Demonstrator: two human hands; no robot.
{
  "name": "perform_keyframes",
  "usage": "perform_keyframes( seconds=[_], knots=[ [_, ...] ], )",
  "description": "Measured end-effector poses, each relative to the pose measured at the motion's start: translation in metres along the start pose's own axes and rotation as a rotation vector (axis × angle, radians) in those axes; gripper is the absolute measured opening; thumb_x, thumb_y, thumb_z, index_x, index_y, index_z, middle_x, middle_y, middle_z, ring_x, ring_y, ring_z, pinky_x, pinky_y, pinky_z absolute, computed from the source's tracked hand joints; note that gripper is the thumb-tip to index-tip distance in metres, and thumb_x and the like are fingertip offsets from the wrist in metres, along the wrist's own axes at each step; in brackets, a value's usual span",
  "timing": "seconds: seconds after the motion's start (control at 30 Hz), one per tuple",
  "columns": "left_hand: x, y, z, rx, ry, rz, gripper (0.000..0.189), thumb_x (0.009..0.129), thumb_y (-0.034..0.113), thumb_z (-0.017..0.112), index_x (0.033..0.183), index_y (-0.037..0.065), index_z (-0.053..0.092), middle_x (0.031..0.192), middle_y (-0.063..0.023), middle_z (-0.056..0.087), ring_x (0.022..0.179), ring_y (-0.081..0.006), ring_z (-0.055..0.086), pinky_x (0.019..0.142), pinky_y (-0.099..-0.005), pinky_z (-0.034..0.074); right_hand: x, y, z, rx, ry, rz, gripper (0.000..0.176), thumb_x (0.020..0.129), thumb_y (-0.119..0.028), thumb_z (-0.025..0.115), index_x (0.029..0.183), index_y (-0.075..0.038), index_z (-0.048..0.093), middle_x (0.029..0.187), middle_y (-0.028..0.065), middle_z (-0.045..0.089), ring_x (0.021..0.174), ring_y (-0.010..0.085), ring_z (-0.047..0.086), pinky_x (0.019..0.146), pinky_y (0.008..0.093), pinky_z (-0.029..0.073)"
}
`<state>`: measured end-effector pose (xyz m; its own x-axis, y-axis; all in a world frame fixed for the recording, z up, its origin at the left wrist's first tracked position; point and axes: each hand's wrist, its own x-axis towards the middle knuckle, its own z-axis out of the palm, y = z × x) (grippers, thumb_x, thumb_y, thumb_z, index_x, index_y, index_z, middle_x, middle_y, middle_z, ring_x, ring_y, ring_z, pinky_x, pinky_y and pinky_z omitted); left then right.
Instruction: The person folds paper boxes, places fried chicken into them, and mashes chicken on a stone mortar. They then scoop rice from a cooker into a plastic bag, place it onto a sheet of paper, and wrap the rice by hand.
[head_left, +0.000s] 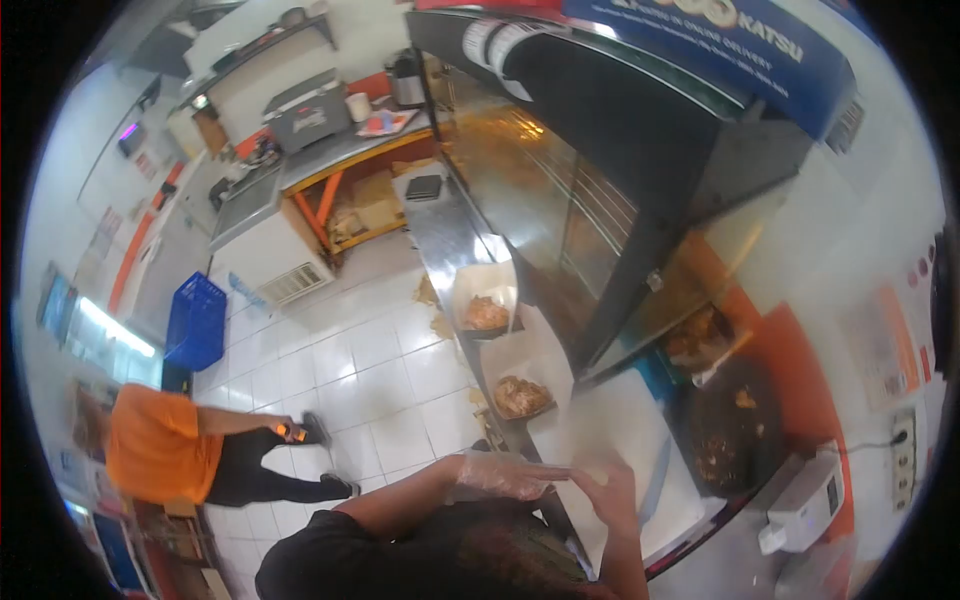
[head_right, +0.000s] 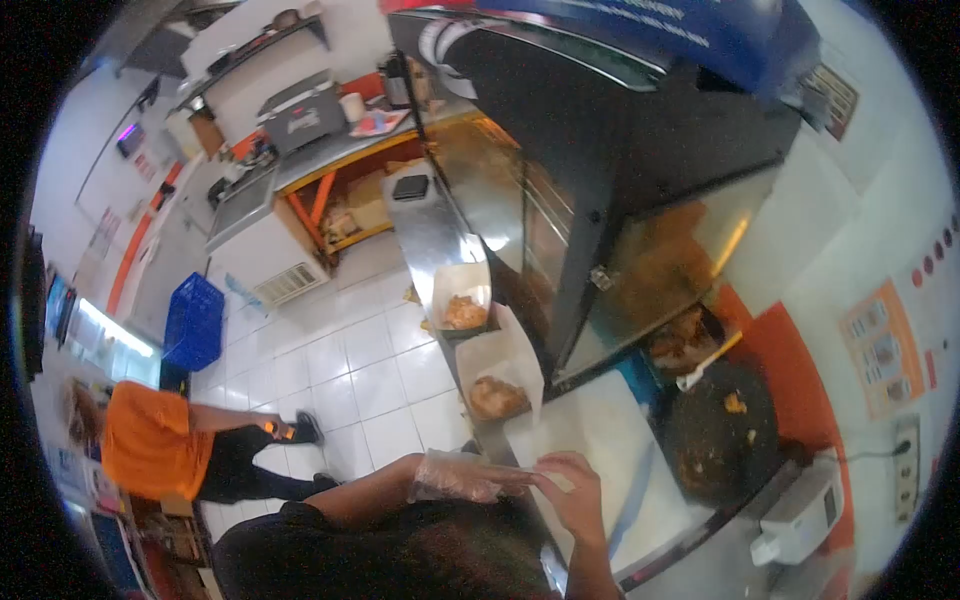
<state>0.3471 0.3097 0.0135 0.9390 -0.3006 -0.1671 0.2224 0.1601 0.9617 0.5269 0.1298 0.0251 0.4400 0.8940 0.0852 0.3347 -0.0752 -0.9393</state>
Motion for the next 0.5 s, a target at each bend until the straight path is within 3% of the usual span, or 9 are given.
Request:
perform_keyframes(
  seconds=[0.03,0.17,0.2,0.27,0.33,0.43,0.5],
  knots=[
    [-0.008,0.005,0.001,0.068,0.047,-0.026,0.095,0.091,0.063,0.058,0.156,0.003,0.023,0.158,-0.0185,0.031,0.14,-0.0291,0.04,0.114,-0.0372,0.032,0.002,0.005,0.005,0.017,-0.042,0.056,0.028,0.071,-0.004,0.082,0.098,-0.003,0.072,0.107,0.0103,0.068,0.098,0.0228,0.064,0.088,0.0332,0.05],
    [-0.032,-0.003,0.001,-0.176,0.045,-0.14,0.113,0.081,0.075,0.06,0.158,0.005,0.014,0.163,-0.0179,0.015,0.15,-0.0345,0.019,0.12,-0.0491,0.02,0.012,-0.006,0.022,0.038,-0.111,0.051,0.016,0.073,-0.004,0.081,0.088,-0.005,0.075,0.1,0.0089,0.069,0.097,0.0237,0.065,0.086,0.0331,0.051],
    [-0.041,-0.003,0.001,-0.213,0.048,-0.143,0.113,0.081,0.074,0.06,0.158,0.006,0.014,0.164,-0.018,0.014,0.15,-0.0349,0.018,0.12,-0.0494,0.02,0.014,0.004,0.03,0.034,-0.116,-0.081,0.017,0.071,-0.005,0.081,0.087,-0.006,0.075,0.1,0.0082,0.069,0.098,0.0236,0.065,0.086,0.0336,0.052],
    [-0.063,-0.004,0.003,-0.25,0.091,-0.136,0.108,0.084,0.07,0.06,0.158,0.006,0.014,0.162,-0.0158,0.019,0.145,-0.031,0.024,0.115,-0.0438,0.026,0.018,0.015,0.05,0.033,-0.123,-0.128,0.016,0.071,-0.005,0.08,0.086,-0.006,0.075,0.1,0.0079,0.068,0.098,0.0236,0.065,0.085,0.0339,0.052],
    [-0.084,-0.007,0.007,-0.246,0.169,-0.097,0.099,0.09,0.063,0.061,0.159,0.007,0.016,0.159,-0.0112,0.029,0.136,-0.0224,0.037,0.104,-0.032,0.036,0.023,0.014,0.072,0.031,-0.111,-0.155,0.015,0.071,-0.004,0.079,0.085,-0.007,0.074,0.1,0.0081,0.068,0.098,0.024,0.065,0.085,0.0339,0.053],
    [-0.121,0.018,0.009,-0.352,0.198,-0.088,0.101,0.088,0.064,0.062,0.158,0.008,0.017,0.162,-0.0103,0.023,0.145,-0.0273,0.029,0.111,-0.0358,0.032,0.038,0.011,0.11,0.019,-0.02,-0.133,0.015,0.071,-0.002,0.077,0.086,-0.007,0.074,0.102,0.0088,0.068,0.096,0.0241,0.065,0.083,0.0335,0.053],
    [-0.152,-0.009,0.0,-0.206,0.241,0.039,0.099,0.09,0.064,0.058,0.158,0.007,0.014,0.163,-0.0149,0.016,0.148,-0.0326,0.024,0.118,-0.0454,0.024,0.048,0.026,0.143,-0.013,0.087,-0.073,0.016,0.073,-0.002,0.077,0.087,-0.007,0.073,0.104,0.0093,0.067,0.096,0.0232,0.065,0.083,0.0332,0.053]
  ],
)
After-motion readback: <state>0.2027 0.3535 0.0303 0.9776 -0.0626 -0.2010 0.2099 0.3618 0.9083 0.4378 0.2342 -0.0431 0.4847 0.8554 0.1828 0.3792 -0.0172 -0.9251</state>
